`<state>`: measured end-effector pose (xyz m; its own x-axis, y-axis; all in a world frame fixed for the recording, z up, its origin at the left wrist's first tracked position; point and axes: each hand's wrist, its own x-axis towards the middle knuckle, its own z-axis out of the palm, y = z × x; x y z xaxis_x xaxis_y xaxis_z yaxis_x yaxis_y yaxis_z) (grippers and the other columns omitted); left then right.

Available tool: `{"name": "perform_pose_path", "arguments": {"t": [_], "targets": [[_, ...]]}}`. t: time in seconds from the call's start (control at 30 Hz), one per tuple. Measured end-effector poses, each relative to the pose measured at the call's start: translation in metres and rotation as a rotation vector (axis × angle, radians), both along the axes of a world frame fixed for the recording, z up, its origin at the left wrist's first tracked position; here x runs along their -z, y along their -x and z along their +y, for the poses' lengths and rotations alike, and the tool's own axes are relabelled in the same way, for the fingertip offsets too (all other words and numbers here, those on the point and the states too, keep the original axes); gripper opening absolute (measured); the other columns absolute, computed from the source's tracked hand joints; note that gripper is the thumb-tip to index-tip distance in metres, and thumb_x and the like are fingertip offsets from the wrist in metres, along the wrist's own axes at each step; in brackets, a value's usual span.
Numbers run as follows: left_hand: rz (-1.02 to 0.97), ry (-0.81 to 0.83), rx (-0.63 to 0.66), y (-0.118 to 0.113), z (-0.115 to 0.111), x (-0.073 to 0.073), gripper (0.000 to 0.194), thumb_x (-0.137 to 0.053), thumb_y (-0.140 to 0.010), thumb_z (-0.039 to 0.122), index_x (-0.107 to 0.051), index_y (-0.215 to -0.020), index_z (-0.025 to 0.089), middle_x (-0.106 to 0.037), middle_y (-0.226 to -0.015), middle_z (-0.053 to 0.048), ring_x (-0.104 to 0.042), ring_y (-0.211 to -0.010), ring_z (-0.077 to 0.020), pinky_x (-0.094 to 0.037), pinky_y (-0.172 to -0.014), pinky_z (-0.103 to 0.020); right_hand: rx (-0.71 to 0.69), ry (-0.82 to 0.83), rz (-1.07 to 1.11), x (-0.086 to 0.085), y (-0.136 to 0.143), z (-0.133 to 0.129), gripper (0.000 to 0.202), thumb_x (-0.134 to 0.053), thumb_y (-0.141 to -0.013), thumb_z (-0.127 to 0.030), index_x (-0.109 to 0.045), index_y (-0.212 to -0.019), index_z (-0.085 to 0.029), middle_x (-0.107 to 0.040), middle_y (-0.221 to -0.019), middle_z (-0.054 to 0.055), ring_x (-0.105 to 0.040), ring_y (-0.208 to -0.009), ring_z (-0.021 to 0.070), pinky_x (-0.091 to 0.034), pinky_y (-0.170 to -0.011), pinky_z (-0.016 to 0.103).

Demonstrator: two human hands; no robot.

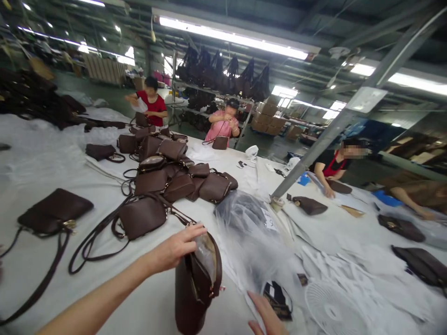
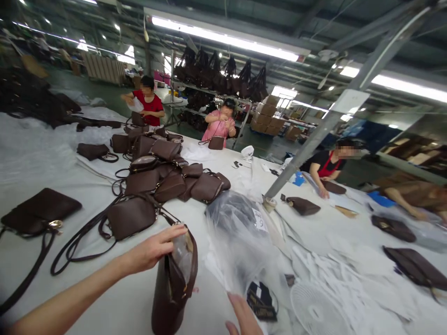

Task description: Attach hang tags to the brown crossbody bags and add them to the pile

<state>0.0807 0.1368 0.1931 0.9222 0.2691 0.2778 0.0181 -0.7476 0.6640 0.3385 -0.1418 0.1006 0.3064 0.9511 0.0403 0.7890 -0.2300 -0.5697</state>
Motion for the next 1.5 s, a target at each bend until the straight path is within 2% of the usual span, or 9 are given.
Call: {"name": "perform_pose_path", "arguments": {"t": [0.23, 0.43, 0.53, 0.8, 1.0, 1.13, 1.2, 1.33, 1.5], "targets": [[0.031, 0.072, -0.070, -0.001, -0.064, 0.021, 0.032, -0.043, -0.081, 0.003, -0.071, -0.088, 0.018, -0.030, -0.153, -0.004, -0.035, -0.136, -0.0266, -0.031, -0.112, -0.044, -0.229, -0.032, 0.549, -0.036, 0.056, 0.059, 0.060, -0.047, -0.079, -0.017, -0.045, -0.138, -0.026, -0.050, -0.140, 0.006, -0.043, -0.130, 0.0227, -0.033, -0.110, 0.046], [-0.078, -0.284, 0.096, -0.021, -0.114, -0.013, 0.025, -0.046, -0.090, 0.012, -0.068, -0.080, 0.019, -0.052, -0.136, -0.005, -0.044, -0.127, -0.0218, -0.033, -0.112, -0.042, -0.208, -0.018, 0.907, -0.071, 0.043, 0.057, 0.048, -0.049, -0.083, -0.022, -0.055, -0.130, -0.026, -0.055, -0.135, 0.002, -0.044, -0.129, 0.0216, -0.027, -0.113, 0.043], [-0.157, -0.548, 0.128, -0.040, -0.138, -0.025, 0.026, -0.047, -0.091, 0.014, -0.061, -0.070, 0.019, -0.066, -0.099, -0.004, -0.056, -0.101, -0.0162, -0.032, -0.111, -0.040, -0.170, -0.001, 1.038, -0.089, 0.026, 0.043, 0.046, -0.047, -0.088, -0.035, -0.052, -0.132, -0.024, -0.055, -0.134, 0.005, -0.048, -0.126, 0.0248, -0.033, -0.109, 0.044], [-0.137, -0.640, -0.057, -0.050, -0.153, -0.014, 0.030, -0.039, -0.097, 0.021, -0.054, -0.071, 0.018, -0.056, -0.073, -0.001, -0.048, -0.072, -0.0148, -0.035, -0.081, -0.034, -0.385, 0.116, 0.550, -0.118, 0.037, 0.022, 0.066, -0.076, -0.059, -0.028, -0.055, -0.121, -0.022, -0.062, -0.113, 0.003, -0.058, -0.099, 0.0255, -0.047, -0.088, 0.035], [-0.015, -0.486, -0.199, -0.049, -0.147, 0.042, 0.026, -0.039, -0.094, 0.015, -0.060, -0.079, 0.018, -0.059, -0.079, -0.005, -0.047, -0.076, -0.0183, -0.033, -0.071, -0.034, -0.232, 0.051, 0.118, -0.067, 0.059, 0.046, 0.062, -0.053, -0.066, -0.009, -0.048, -0.126, -0.021, -0.062, -0.111, 0.006, -0.056, -0.100, 0.0241, -0.044, -0.087, 0.035], [0.160, -0.342, -0.287, -0.044, -0.140, 0.102, 0.028, -0.040, -0.079, 0.001, -0.062, -0.078, 0.018, -0.064, -0.088, -0.007, -0.052, -0.085, -0.0213, -0.038, -0.073, -0.035, -0.298, 0.036, 0.219, -0.013, 0.053, 0.043, 0.075, -0.068, -0.069, -0.025, -0.039, -0.137, -0.018, -0.056, -0.127, 0.011, -0.054, -0.111, 0.0261, -0.043, -0.093, 0.036], [0.166, -0.296, -0.287, -0.036, -0.135, 0.120, 0.031, -0.039, -0.080, 0.001, -0.065, -0.086, 0.018, -0.065, -0.095, -0.009, -0.054, -0.092, -0.0229, -0.042, -0.077, -0.037, -0.230, 0.059, 0.260, 0.007, 0.036, 0.029, 0.049, -0.061, -0.080, -0.033, -0.052, -0.127, -0.021, -0.062, -0.119, 0.007, -0.058, -0.105, 0.0217, -0.044, -0.090, 0.031], [0.051, -0.265, -0.241, -0.016, -0.131, 0.124, 0.037, -0.038, -0.087, 0.010, -0.063, -0.112, 0.020, -0.060, -0.122, -0.012, -0.053, -0.113, -0.0260, -0.044, -0.093, -0.041, 0.212, 0.355, 0.058, 0.031, -0.029, -0.016, 0.031, -0.036, -0.095, -0.024, -0.066, -0.093, -0.019, -0.070, -0.089, 0.003, -0.065, -0.083, 0.0154, -0.044, -0.075, 0.024], [0.094, -0.199, -0.329, -0.003, -0.139, 0.113, 0.035, -0.040, -0.089, 0.016, -0.063, -0.115, 0.022, -0.058, -0.127, -0.013, -0.054, -0.116, -0.0267, -0.046, -0.097, -0.042, 0.353, 0.553, -0.088, 0.068, -0.084, -0.061, 0.017, -0.051, -0.084, -0.014, -0.067, -0.088, -0.016, -0.069, -0.091, 0.010, -0.063, -0.092, 0.0228, -0.041, -0.074, 0.028]]}}
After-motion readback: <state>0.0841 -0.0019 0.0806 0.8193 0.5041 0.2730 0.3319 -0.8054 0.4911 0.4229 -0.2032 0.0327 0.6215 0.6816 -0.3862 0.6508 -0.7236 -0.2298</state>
